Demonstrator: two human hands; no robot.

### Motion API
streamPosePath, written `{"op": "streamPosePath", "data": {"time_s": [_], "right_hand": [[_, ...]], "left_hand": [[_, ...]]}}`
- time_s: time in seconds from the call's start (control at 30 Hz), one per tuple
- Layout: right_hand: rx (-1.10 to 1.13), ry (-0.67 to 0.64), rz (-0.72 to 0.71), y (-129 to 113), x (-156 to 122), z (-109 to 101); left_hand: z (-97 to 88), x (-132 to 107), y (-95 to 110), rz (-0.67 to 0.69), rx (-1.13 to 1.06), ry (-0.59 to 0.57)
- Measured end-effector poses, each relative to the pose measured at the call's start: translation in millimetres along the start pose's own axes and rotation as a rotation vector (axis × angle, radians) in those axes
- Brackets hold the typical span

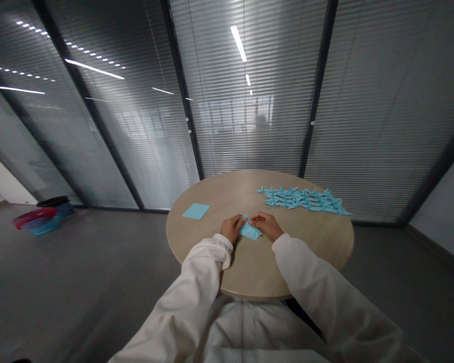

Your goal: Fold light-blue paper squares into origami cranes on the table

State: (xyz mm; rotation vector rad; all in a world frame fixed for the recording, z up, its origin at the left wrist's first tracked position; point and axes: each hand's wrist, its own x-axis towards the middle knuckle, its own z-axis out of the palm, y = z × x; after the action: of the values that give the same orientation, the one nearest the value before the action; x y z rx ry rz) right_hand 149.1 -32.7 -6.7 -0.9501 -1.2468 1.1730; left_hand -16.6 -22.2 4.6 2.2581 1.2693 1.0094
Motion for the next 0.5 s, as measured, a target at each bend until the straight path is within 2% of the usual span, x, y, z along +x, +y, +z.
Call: {"op": "streamPosePath", "data": {"time_s": [0.17, 0.27, 0.4, 0.5], "right_hand": [[0.026, -0.014, 0.052, -1.0, -1.4, 0.4], [-0.002, 0.017, 0.064, -0.1, -0.6, -0.6], [0.017, 0.060, 0.059, 2.2, 1.6, -3.7], [0.054, 0.086, 0.065, 4.0, 2.7, -5.4]], "left_hand": [[-1.8, -1.8, 2.4, 0.006, -0.003, 0.003], [-1.1, -0.8, 3.0, -0.015, -0.089, 0.031], [3.9, 5.4, -1.8, -0.171, -0.425, 0.089], [9.2, 10.5, -9.4, -0.332, -0.738, 0.064]]}}
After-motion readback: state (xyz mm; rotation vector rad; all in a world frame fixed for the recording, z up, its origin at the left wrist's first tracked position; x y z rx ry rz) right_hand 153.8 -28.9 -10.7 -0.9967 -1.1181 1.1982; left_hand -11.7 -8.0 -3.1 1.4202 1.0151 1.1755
